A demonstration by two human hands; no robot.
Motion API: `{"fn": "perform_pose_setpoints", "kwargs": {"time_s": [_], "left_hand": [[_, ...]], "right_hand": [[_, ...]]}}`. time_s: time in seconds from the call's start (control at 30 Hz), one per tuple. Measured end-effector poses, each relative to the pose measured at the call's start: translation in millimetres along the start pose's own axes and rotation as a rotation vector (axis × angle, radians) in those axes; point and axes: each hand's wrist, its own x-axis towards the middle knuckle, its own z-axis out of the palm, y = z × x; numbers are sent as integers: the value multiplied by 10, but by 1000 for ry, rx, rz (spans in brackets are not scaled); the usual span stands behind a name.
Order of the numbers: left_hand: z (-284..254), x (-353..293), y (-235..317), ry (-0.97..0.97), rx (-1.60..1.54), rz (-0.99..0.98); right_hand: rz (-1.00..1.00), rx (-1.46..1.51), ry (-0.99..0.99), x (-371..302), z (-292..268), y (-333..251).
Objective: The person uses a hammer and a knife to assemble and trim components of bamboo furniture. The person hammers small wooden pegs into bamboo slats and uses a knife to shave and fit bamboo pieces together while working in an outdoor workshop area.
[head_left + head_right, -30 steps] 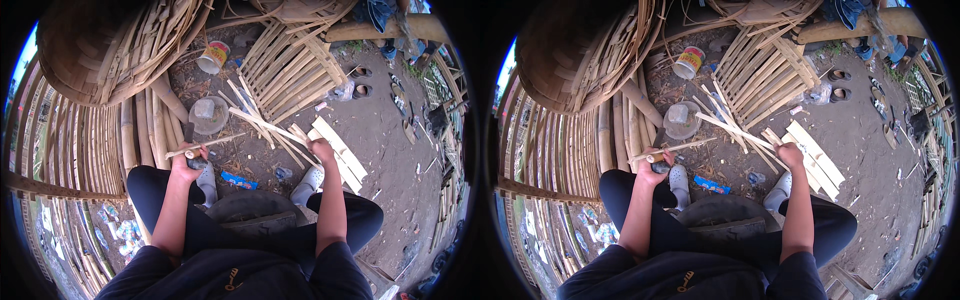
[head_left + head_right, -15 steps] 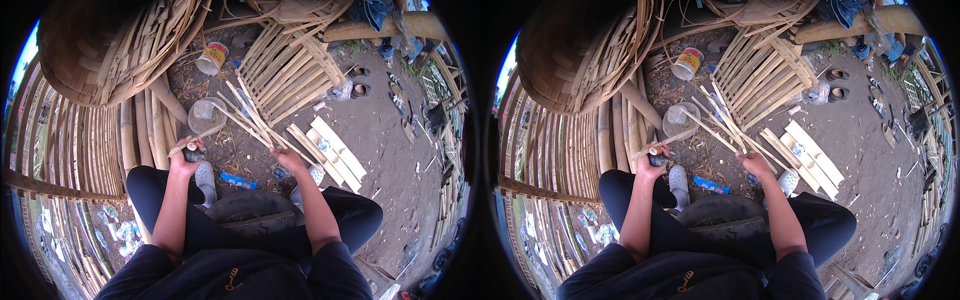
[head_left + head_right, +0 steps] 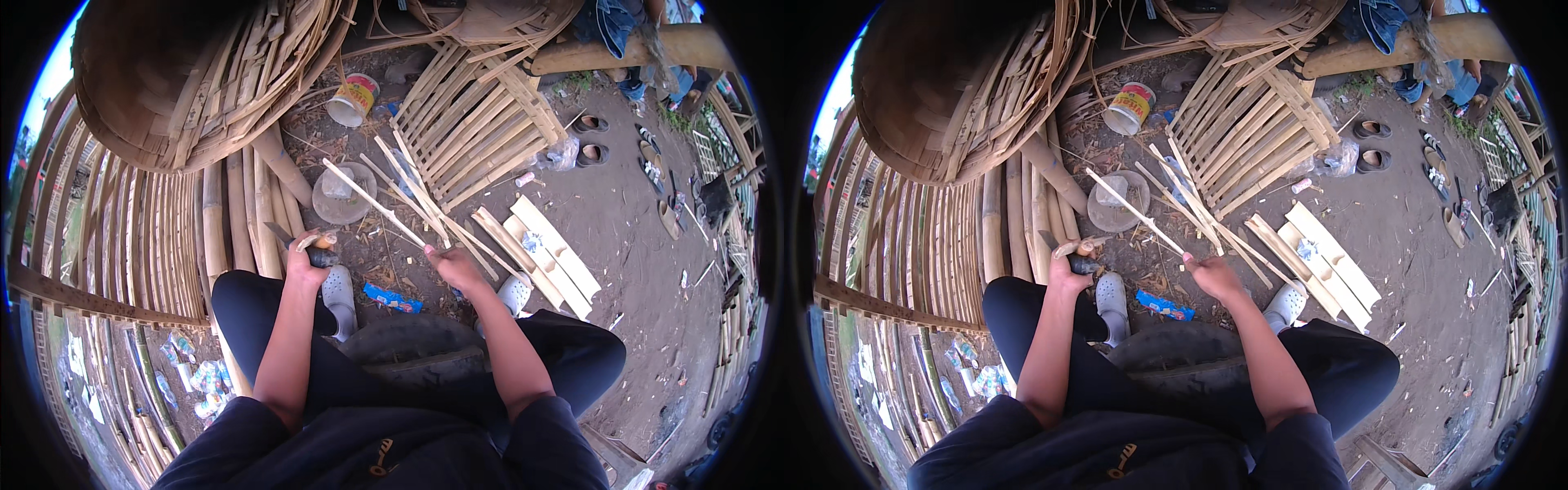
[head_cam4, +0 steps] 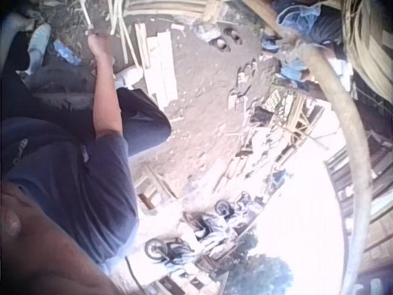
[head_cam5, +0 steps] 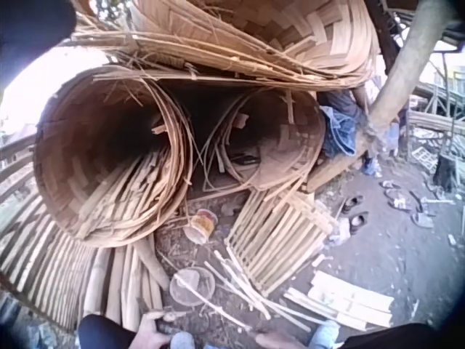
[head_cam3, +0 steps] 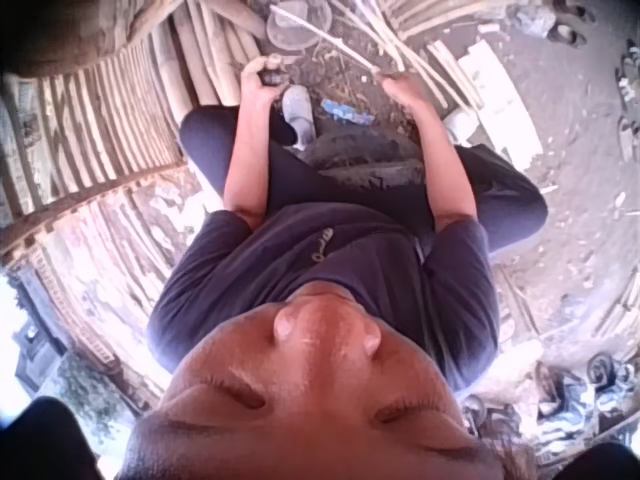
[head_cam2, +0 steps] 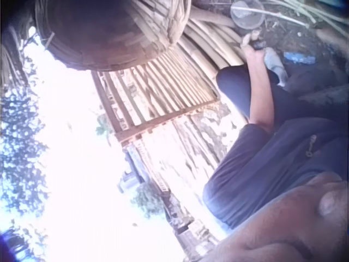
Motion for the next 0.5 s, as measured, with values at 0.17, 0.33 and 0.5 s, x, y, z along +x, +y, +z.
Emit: {"fn": "perform_pose_setpoints", "kwargs": {"time_s": [0.17, 0.33, 0.5], "left_hand": [[121, -132, -57, 55, -224, -214], [261, -278, -232, 141, -150, -267], [195, -240, -249, 175, -124, -285]], "right_hand": [[43, -328, 79, 183, 144, 434], [47, -328, 179, 326, 88, 611], [10, -237, 187, 368, -72, 636]]}}
